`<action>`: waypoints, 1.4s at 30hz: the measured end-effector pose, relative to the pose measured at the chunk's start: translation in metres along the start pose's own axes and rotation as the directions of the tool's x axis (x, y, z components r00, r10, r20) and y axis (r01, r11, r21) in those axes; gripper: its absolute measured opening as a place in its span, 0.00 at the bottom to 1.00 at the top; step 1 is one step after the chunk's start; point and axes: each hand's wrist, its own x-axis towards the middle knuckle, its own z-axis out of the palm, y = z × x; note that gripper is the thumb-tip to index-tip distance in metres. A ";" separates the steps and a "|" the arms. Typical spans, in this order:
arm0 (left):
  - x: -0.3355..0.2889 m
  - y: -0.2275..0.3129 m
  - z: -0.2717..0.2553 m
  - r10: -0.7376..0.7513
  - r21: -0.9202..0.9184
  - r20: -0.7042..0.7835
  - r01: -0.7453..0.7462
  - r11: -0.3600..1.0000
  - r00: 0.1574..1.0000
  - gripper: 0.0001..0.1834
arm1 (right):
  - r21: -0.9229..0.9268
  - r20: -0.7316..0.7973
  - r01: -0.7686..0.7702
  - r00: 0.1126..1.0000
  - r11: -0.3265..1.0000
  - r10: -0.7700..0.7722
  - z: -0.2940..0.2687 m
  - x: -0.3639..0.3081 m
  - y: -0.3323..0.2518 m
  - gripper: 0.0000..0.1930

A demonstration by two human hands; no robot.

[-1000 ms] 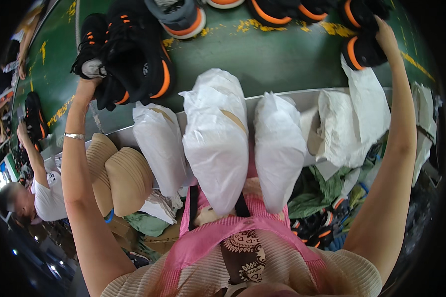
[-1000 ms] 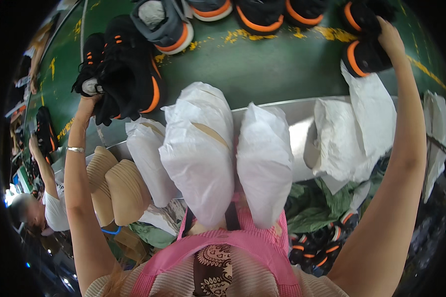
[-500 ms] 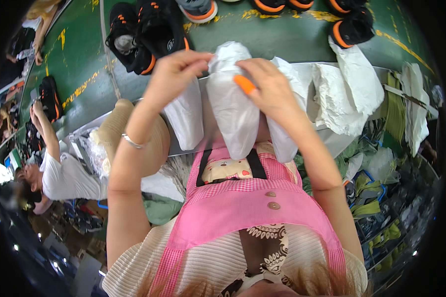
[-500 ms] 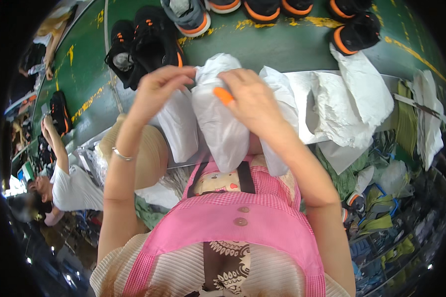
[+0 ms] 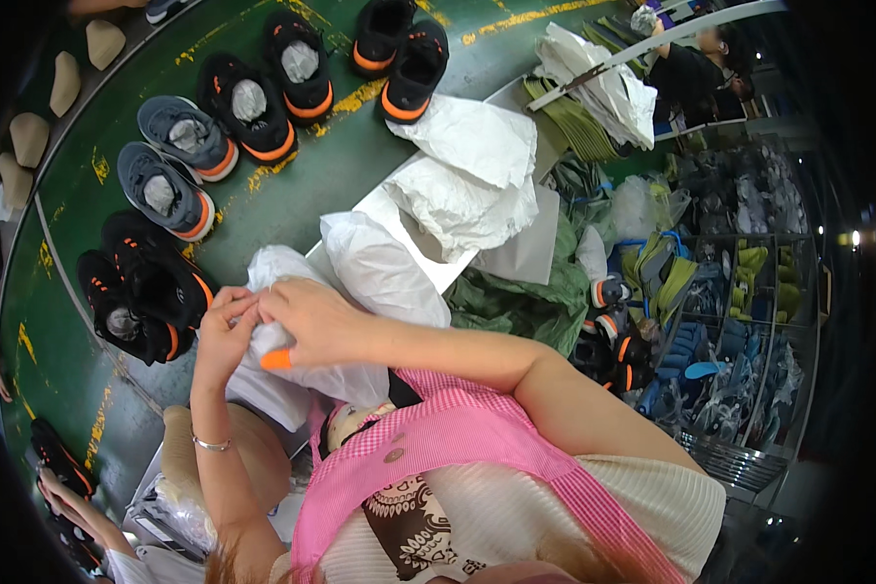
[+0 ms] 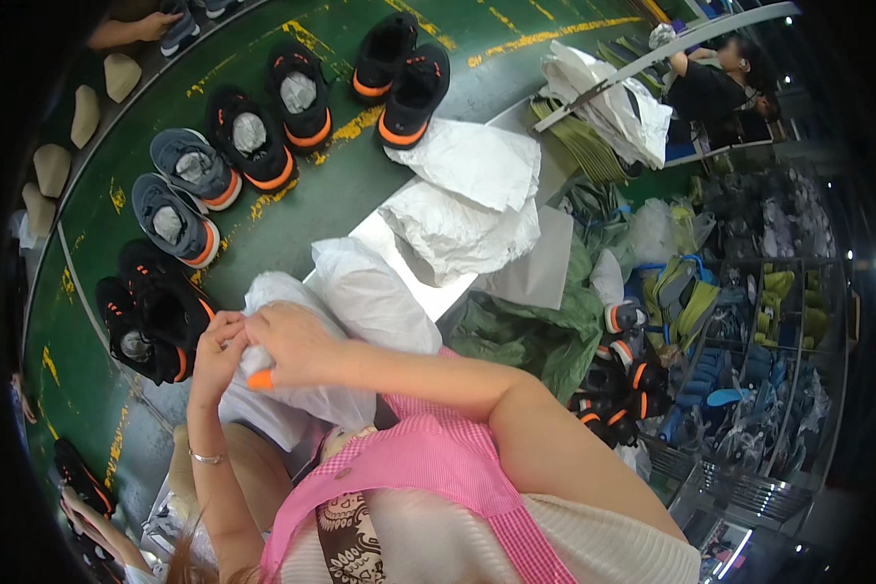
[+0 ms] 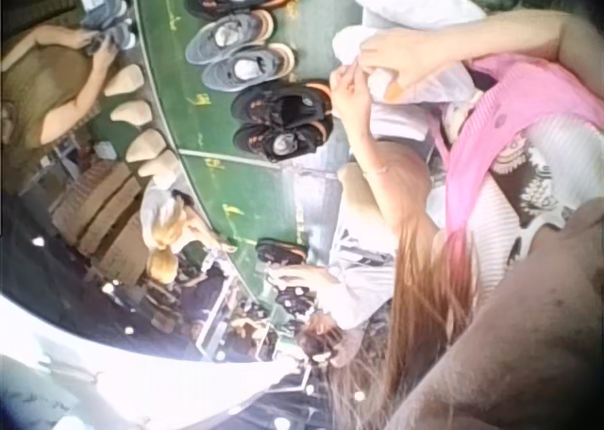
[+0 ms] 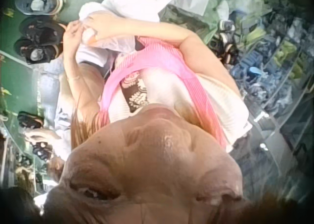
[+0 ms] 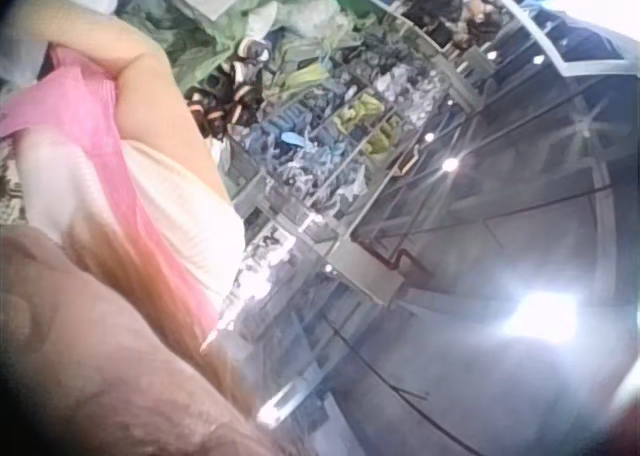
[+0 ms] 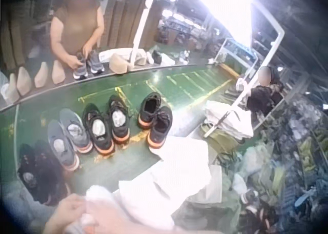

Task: The person repeatedly takes black and orange sneakers from a conveyor belt, inserts white tissue paper into each shoe, and places the stuffed shoes back onto the belt. The person handles the shoes one at a time in a continuous loop.

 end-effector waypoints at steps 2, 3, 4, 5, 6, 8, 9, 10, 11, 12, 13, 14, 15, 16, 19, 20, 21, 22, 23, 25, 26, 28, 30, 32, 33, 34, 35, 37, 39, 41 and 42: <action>-0.006 0.008 0.002 0.003 -0.034 -0.035 -0.004 0.999 0.999 0.13 | 0.189 0.202 -0.233 0.960 0.954 0.194 -0.007 0.001 0.015 0.27; -0.010 0.010 -0.001 -0.009 -0.037 -0.042 0.007 0.999 0.999 0.18 | 0.145 0.201 -0.247 0.956 0.958 0.216 -0.008 0.004 0.025 0.25; -0.016 0.007 0.004 0.001 -0.142 -0.148 -0.022 0.990 0.989 0.23 | 0.296 0.231 -0.325 0.937 0.898 0.263 -0.013 0.004 0.030 0.23; -0.022 0.017 0.008 -0.018 -0.256 -0.174 -0.027 0.966 0.984 0.26 | 0.436 0.264 -0.391 0.916 0.810 0.301 -0.022 0.007 0.035 0.20; -0.028 0.030 0.012 -0.029 -0.367 -0.203 -0.048 0.929 0.979 0.30 | 0.554 0.296 -0.443 0.896 0.705 0.330 -0.032 0.010 0.032 0.18; -0.053 0.019 0.027 -0.163 -0.627 -0.009 0.121 0.769 0.987 0.34 | 0.551 0.176 -0.332 0.943 0.765 0.283 -0.045 0.012 0.009 0.15; -0.061 0.021 0.034 -0.303 -0.754 0.065 0.246 0.609 0.951 0.40 | 0.538 0.107 -0.269 0.962 0.799 0.252 -0.056 0.014 0.002 0.14; -0.063 0.032 0.046 -0.266 -0.807 0.068 0.210 0.552 0.962 0.36 | 0.494 0.078 -0.238 0.970 0.836 0.230 -0.072 0.014 0.002 0.15; -0.062 0.039 0.051 -0.271 -0.787 0.004 0.170 0.593 0.963 0.34 | 0.446 0.058 -0.203 0.978 0.872 0.199 -0.095 0.011 0.007 0.16; -0.060 0.043 0.055 -0.271 -0.764 -0.058 0.132 0.632 0.961 0.33 | 0.394 0.038 -0.170 0.985 0.903 0.169 -0.116 0.007 0.018 0.18; -0.059 0.046 0.055 -0.249 -0.775 -0.070 0.105 0.623 0.966 0.32 | 0.483 -0.118 -0.066 0.983 0.873 0.140 -0.132 0.001 0.068 0.16; -0.058 0.046 0.053 -0.229 -0.789 -0.088 0.072 0.610 0.969 0.31 | 0.570 -0.222 -0.092 0.940 0.817 0.260 -0.168 -0.004 0.097 0.14; -0.055 0.051 0.054 -0.209 -0.800 -0.102 0.045 0.599 0.973 0.31 | 0.156 -0.381 -0.267 0.872 0.951 0.307 -0.209 -0.008 0.138 0.12; -0.049 0.062 0.058 -0.241 -0.826 -0.115 0.042 0.562 0.964 0.31 | -0.064 -0.504 -0.408 0.801 0.911 0.323 -0.243 -0.015 0.176 0.12; -0.028 0.085 0.074 -0.324 -0.866 -0.111 0.068 0.495 0.940 0.32 | -0.446 -0.635 -0.738 0.659 0.506 0.403 -0.310 -0.058 0.306 0.25; -0.020 0.089 0.086 -0.379 -0.859 -0.133 0.084 0.505 0.916 0.31 | -0.468 -0.621 -0.827 0.559 0.313 0.549 -0.319 -0.066 0.319 0.34; -0.009 0.097 0.101 -0.439 -0.853 -0.160 0.100 0.513 0.884 0.31 | -0.497 -0.602 -0.772 0.635 0.395 0.484 -0.318 -0.081 0.338 0.38; 0.005 0.106 0.113 -0.495 -0.845 -0.185 0.119 0.521 0.849 0.31 | -0.521 -0.584 -0.713 0.699 0.469 0.413 -0.312 -0.097 0.357 0.41; 0.022 0.115 0.119 -0.386 -0.791 -0.019 0.222 0.570 0.922 0.30 | -0.592 -0.462 -0.565 0.822 0.575 0.332 -0.295 -0.099 0.354 0.40; 0.057 0.139 0.139 -0.353 -0.717 0.157 0.352 0.602 0.922 0.30 | -0.662 -0.211 -0.229 0.971 0.714 0.116 -0.265 -0.105 0.318 0.37; 0.076 0.159 0.150 -0.316 -0.582 0.215 0.381 0.718 0.924 0.30 | -0.653 -0.170 -0.222 0.975 0.724 0.146 -0.254 -0.113 0.314 0.34; 0.118 0.175 0.177 -0.312 -0.419 0.407 0.479 0.771 0.859 0.30 | -0.637 -0.103 -0.211 0.977 0.742 0.189 -0.237 -0.128 0.312 0.28; 0.170 0.169 0.206 -0.459 -0.308 0.562 0.689 0.657 0.689 0.30 | -0.445 -0.240 -0.395 0.917 0.804 0.317 -0.248 -0.123 0.321 0.13; 0.209 0.149 0.231 -0.571 -0.204 0.561 0.769 0.606 0.599 0.29 | -0.046 -0.179 -0.656 0.748 0.754 0.639 -0.281 -0.108 0.299 0.11; 0.223 0.129 0.244 -0.565 -0.198 0.535 0.743 0.639 0.628 0.29 | 0.001 -0.190 -0.605 0.782 0.796 0.594 -0.293 -0.105 0.290 0.10; 0.233 0.119 0.252 -0.574 -0.134 0.474 0.699 0.702 0.668 0.29 | 0.069 -0.145 -0.613 0.775 0.787 0.616 -0.307 -0.101 0.285 0.11; 0.240 0.112 0.259 -0.573 -0.063 0.417 0.652 0.756 0.705 0.30 | 0.135 -0.101 -0.624 0.764 0.770 0.637 -0.322 -0.099 0.282 0.11; 0.250 0.107 0.271 -0.584 0.166 0.308 0.562 0.810 0.751 0.33 | 0.158 -0.062 -0.662 0.734 0.733 0.676 -0.345 -0.100 0.280 0.10; 0.257 0.091 0.273 -0.512 0.459 0.382 0.322 0.828 0.769 0.35 | 0.012 -0.219 -0.602 0.778 0.798 0.589 -0.363 -0.102 0.281 0.09; 0.257 0.077 0.271 -0.517 0.618 0.437 0.172 0.767 0.736 0.39 | -0.135 -0.381 -0.574 0.783 0.808 0.492 -0.383 -0.106 0.295 0.10; 0.255 0.077 0.271 -0.523 0.638 0.422 0.167 0.752 0.741 0.39 | -0.126 -0.424 -0.535 0.790 0.835 0.442 -0.399 -0.109 0.291 0.13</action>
